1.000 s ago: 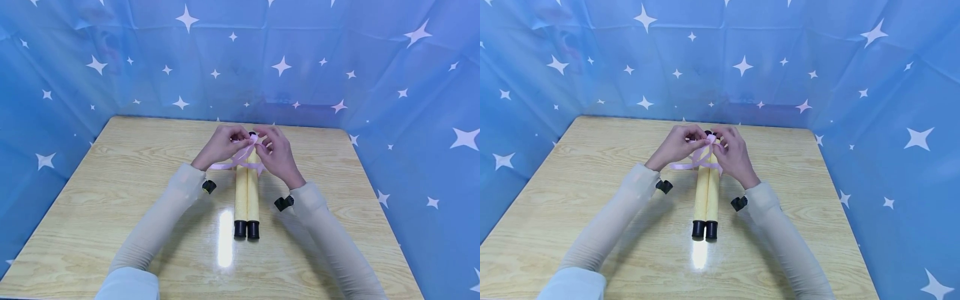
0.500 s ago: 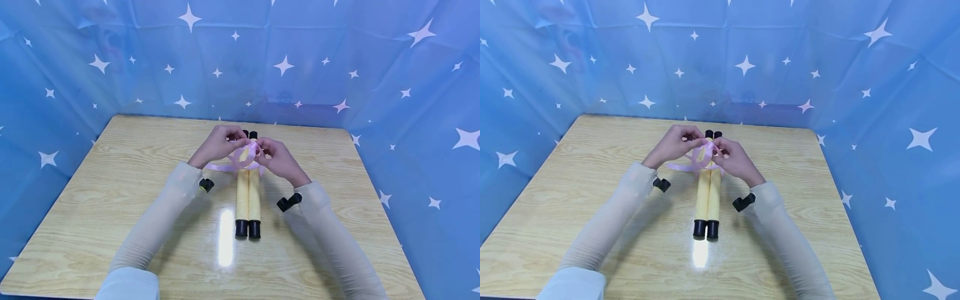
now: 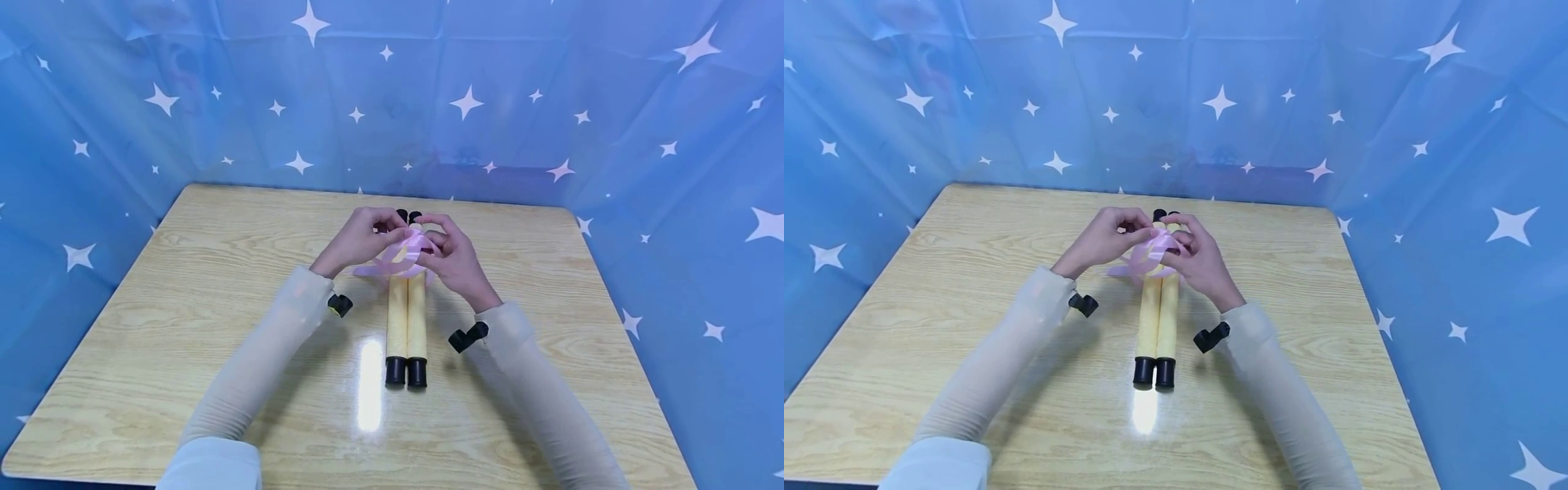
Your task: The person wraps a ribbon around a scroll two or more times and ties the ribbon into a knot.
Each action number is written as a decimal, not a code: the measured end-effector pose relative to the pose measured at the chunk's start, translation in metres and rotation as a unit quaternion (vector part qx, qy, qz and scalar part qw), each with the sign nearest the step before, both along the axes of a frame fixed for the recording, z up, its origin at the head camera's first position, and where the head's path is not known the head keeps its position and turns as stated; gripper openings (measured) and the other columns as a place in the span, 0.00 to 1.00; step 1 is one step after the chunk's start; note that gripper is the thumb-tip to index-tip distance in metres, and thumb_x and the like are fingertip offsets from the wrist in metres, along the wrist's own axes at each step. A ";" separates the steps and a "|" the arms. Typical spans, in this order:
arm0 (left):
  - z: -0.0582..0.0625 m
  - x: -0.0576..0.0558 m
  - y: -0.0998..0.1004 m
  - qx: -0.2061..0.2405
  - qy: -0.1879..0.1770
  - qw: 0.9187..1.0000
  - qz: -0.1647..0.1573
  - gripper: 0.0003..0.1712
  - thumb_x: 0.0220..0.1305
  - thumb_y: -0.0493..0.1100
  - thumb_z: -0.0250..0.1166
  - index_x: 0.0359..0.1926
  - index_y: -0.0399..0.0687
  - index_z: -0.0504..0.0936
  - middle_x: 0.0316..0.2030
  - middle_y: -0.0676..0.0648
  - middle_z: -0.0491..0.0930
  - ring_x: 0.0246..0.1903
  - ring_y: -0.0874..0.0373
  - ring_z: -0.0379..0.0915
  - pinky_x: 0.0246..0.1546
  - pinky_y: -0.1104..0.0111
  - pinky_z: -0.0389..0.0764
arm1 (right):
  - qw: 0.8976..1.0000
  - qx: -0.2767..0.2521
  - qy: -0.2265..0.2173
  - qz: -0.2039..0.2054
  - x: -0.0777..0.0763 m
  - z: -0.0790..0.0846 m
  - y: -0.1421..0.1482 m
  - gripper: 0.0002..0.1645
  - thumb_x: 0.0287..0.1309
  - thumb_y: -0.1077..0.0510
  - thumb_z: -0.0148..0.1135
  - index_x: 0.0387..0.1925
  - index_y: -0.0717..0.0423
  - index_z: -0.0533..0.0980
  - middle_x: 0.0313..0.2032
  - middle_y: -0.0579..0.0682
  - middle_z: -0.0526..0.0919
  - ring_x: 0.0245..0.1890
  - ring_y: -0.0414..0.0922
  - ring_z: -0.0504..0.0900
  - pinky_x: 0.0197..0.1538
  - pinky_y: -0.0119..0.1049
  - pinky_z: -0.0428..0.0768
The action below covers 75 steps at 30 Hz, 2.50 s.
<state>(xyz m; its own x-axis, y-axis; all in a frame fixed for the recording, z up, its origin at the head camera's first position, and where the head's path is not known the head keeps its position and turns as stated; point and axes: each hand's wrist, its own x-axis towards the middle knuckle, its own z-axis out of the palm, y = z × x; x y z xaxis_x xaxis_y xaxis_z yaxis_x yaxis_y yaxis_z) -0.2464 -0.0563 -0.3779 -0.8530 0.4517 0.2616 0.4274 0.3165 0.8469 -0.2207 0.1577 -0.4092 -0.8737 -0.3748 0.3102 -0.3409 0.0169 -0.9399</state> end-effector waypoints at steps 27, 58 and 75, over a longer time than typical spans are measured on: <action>0.004 0.000 -0.065 -0.129 -0.067 0.989 -0.024 0.11 0.66 0.50 0.65 0.34 0.51 0.88 0.23 0.49 0.76 0.21 0.57 0.57 0.24 0.67 0.60 | 0.964 -0.225 -0.109 -0.090 -0.002 0.011 0.062 0.19 0.69 0.54 0.59 0.45 0.69 0.79 0.43 0.56 0.80 0.41 0.47 0.78 0.44 0.35 0.79; -0.052 0.017 -0.166 -0.130 -0.137 0.977 0.097 0.21 0.67 0.57 0.63 0.40 0.42 0.85 0.19 0.52 0.61 0.22 0.56 0.57 0.29 0.65 0.63 | 0.916 0.072 -0.183 -0.350 0.018 -0.052 0.189 0.30 0.65 0.42 0.60 0.55 0.62 0.79 0.36 0.44 0.86 0.32 0.37 0.83 0.38 0.25 0.80; -0.077 0.019 -0.181 -0.175 -0.163 0.961 0.139 0.17 0.72 0.51 0.59 0.41 0.43 0.85 0.24 0.48 0.69 0.20 0.58 0.56 0.25 0.67 0.62 | 0.850 0.342 -0.192 -0.351 0.017 -0.067 0.212 0.36 0.63 0.33 0.55 0.50 0.61 0.82 0.27 0.46 0.84 0.26 0.39 0.79 0.25 0.30 0.76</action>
<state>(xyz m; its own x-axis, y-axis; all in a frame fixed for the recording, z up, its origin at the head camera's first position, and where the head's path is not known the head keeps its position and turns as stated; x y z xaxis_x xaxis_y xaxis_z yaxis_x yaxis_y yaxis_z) -0.2274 -0.2376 -0.4552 -0.9642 0.2070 -0.1658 0.0160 0.6693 0.7429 -0.2039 0.3698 -0.4767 -0.9442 0.3025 -0.1304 0.3092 0.6773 -0.6676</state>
